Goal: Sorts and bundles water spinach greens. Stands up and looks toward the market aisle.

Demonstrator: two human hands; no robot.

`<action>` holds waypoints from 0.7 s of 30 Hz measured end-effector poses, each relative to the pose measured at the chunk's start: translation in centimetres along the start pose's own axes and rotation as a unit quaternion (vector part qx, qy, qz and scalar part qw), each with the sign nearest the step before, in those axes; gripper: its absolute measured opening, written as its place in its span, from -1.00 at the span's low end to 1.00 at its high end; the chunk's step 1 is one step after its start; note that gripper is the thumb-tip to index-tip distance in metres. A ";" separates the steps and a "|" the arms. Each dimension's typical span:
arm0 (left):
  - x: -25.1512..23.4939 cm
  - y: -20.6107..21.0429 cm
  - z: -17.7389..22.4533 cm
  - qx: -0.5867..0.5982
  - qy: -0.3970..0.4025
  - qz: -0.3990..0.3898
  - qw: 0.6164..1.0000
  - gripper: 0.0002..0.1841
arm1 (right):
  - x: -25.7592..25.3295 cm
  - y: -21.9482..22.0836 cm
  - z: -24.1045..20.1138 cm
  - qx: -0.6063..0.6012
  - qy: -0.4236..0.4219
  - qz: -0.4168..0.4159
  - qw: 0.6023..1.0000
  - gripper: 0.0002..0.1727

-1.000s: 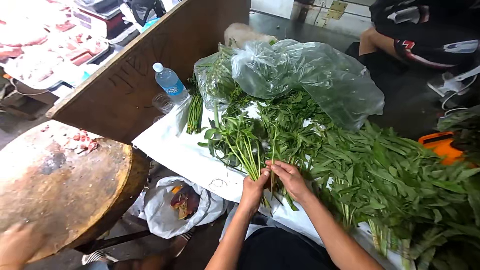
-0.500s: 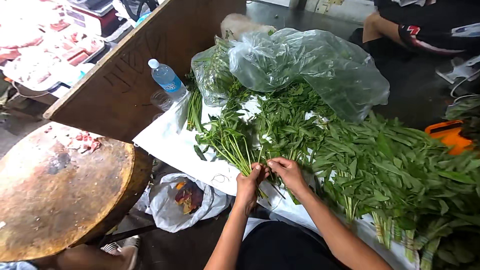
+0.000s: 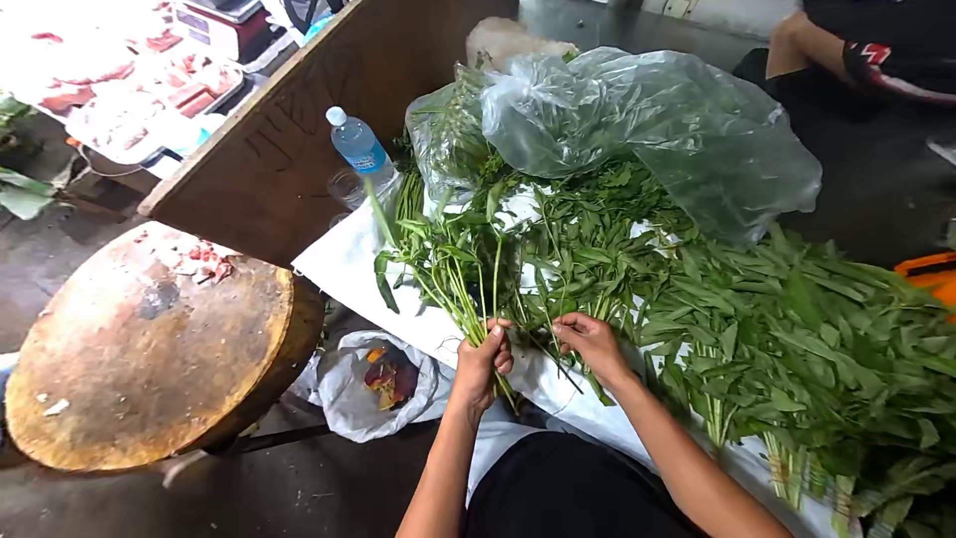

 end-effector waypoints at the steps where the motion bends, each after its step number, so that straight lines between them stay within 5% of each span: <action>1: -0.1 -0.1 0.0 0.005 0.000 0.001 1.000 -0.81 | 0.1 0.1 -0.4 -0.002 -0.006 -0.008 1.000 -0.85; 11: -0.3 -0.3 -1.3 0.039 -0.049 -0.035 0.997 -0.68 | 1.4 0.5 -4.2 -0.015 -0.040 -0.014 0.999 -0.83; 21: 0.6 1.7 -3.7 -0.017 -0.105 -0.016 0.994 -0.77 | 0.9 3.8 -3.8 -0.021 -0.057 -0.057 0.997 -0.91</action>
Point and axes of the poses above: each hand's wrist, its own x-axis away from the middle knuckle, its own y-axis out of the palm, z = x × y, the point moved 7 cm from there along -x, towards the middle knuckle, and after that the axes turned 6 degrees about z, right-handed, at the moved point
